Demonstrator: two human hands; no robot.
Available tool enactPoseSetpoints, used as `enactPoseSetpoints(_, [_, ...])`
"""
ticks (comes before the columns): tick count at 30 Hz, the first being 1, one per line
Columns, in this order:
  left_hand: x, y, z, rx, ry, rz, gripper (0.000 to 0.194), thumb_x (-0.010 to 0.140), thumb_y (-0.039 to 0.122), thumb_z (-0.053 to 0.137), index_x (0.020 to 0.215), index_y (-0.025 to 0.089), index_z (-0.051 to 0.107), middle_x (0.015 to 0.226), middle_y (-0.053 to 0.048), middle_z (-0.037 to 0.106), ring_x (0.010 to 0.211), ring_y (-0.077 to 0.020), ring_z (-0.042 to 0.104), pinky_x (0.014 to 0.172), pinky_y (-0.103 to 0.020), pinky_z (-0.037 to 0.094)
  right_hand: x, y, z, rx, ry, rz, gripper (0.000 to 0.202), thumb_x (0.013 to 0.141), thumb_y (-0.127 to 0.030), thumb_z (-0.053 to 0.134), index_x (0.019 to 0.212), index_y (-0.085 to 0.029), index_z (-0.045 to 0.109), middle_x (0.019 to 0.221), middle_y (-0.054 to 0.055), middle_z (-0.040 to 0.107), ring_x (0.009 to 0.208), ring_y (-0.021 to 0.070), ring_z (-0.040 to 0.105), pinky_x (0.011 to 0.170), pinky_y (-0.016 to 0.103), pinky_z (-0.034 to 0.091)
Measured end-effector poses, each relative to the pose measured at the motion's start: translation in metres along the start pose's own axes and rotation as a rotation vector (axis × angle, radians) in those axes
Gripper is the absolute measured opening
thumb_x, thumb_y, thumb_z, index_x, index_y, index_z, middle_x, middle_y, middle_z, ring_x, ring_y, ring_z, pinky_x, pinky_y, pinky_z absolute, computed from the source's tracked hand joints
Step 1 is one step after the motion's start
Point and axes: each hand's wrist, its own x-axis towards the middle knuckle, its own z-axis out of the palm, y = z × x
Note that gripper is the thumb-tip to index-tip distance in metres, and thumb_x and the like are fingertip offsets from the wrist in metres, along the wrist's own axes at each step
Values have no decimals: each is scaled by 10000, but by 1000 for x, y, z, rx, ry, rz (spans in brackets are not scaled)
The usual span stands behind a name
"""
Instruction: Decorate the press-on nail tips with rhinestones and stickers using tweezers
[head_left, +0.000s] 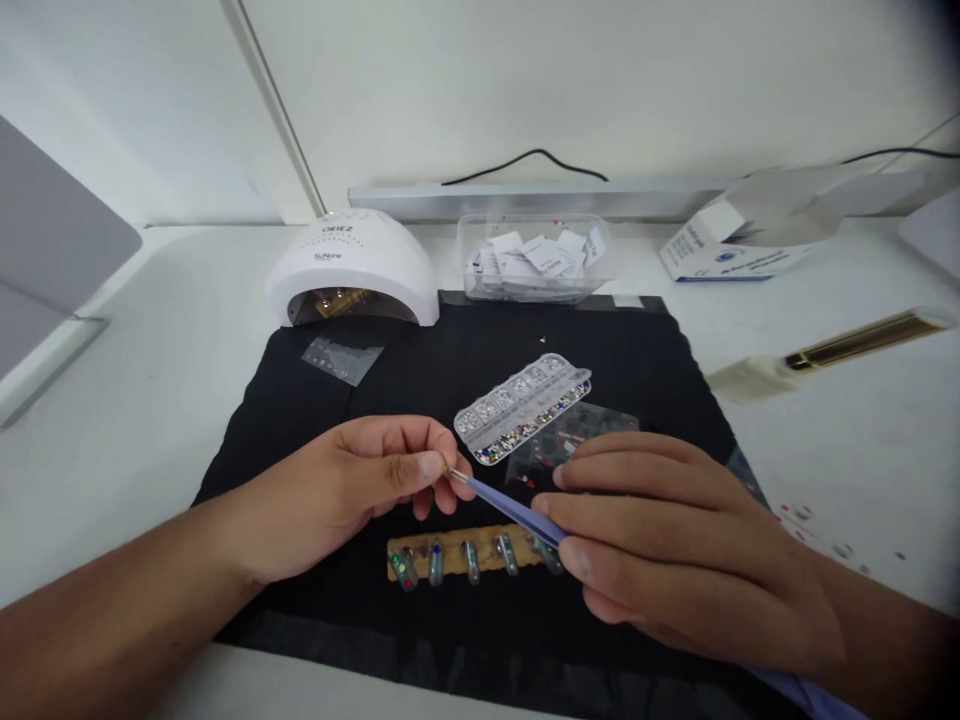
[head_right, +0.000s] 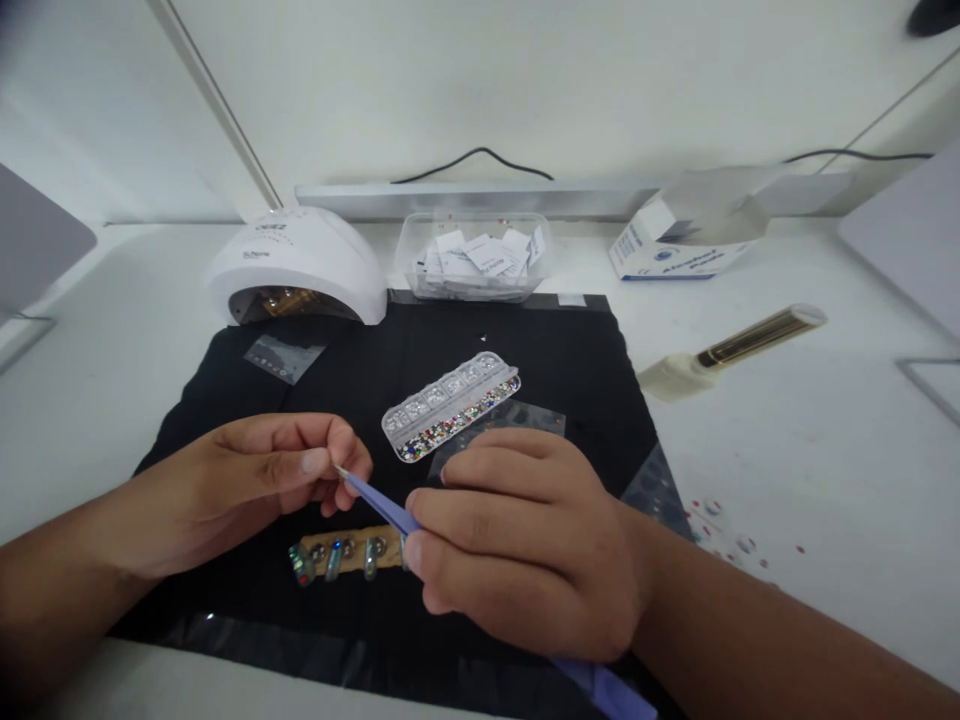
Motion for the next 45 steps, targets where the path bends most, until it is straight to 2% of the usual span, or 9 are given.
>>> enactPoseSetpoints(10, [-1, 3, 1, -58, 20, -41, 199, 877, 328, 698, 865, 131, 675, 857, -41, 634, 789, -115, 560, 717, -202, 429, 5, -2, -5, -12, -7, -21, 139, 983, -176, 549, 874, -157, 633, 872, 70, 807, 833, 172, 756, 783, 360, 672])
enactPoseSetpoints(16, [0, 5, -3, 20, 63, 13, 193, 864, 326, 675, 929, 144, 674, 925, -41, 641, 780, -113, 539, 700, -212, 431, 1, -4, -1, 39, 25, 29, 172, 1006, -207, 502, 895, -157, 622, 862, 82, 794, 823, 173, 750, 761, 357, 671])
enactPoseSetpoints(21, [0, 16, -13, 347, 220, 231, 108, 863, 240, 644, 946, 181, 677, 938, -19, 663, 791, -115, 552, 698, -219, 430, 1, -5, 8, 320, 211, 109, 121, 960, -147, 532, 946, -109, 646, 800, 87, 743, 806, 166, 739, 722, 314, 654])
enactPoseSetpoints(26, [-23, 23, -14, 781, 288, 476, 96, 926, 292, 621, 956, 226, 685, 938, -13, 657, 865, -148, 587, 718, -249, 456, 1, -8, 18, 614, 291, 282, 134, 906, -143, 578, 939, -135, 707, 772, 81, 714, 713, 176, 698, 602, 331, 609])
enactPoseSetpoints(29, [-38, 15, -13, 1050, 215, 571, 60, 922, 215, 607, 975, 209, 635, 957, -35, 645, 921, -178, 610, 763, -284, 486, 1, -8, 19, 693, 219, 265, 135, 899, -123, 581, 944, -118, 709, 761, 77, 722, 708, 170, 700, 620, 329, 611])
enactPoseSetpoints(32, [-41, 1, -13, 1184, 59, 688, 167, 871, 154, 640, 1023, 192, 584, 1015, -57, 617, 927, -169, 594, 790, -292, 496, 1, -6, 18, 722, 126, 234, 120, 905, -114, 584, 926, -97, 700, 757, 76, 734, 711, 162, 705, 664, 332, 618])
enactPoseSetpoints(35, [-38, -9, -10, 1278, -38, 683, 241, 839, 233, 698, 1034, 178, 567, 1106, -82, 613, 984, -192, 576, 860, -338, 482, 0, -4, 18, 732, 108, 222, 103, 895, -112, 597, 903, -87, 697, 771, 85, 743, 723, 164, 712, 692, 338, 619])
enactPoseSetpoints(38, [-35, -16, -5, 1337, -33, 616, 293, 833, 292, 723, 1028, 176, 538, 1130, -81, 626, 1023, -212, 569, 886, -369, 457, 0, -2, 18, 732, 120, 230, 98, 884, -106, 604, 891, -78, 698, 762, 87, 737, 721, 165, 711, 688, 333, 611])
enactPoseSetpoints(45, [-33, -27, 1, 1398, -1, 603, 243, 864, 204, 680, 1024, 186, 498, 1090, -60, 631, 966, -191, 574, 836, -353, 464, -1, -2, 18, 682, 65, 265, 117, 931, -152, 587, 905, -105, 690, 783, 75, 744, 730, 153, 711, 710, 323, 613])
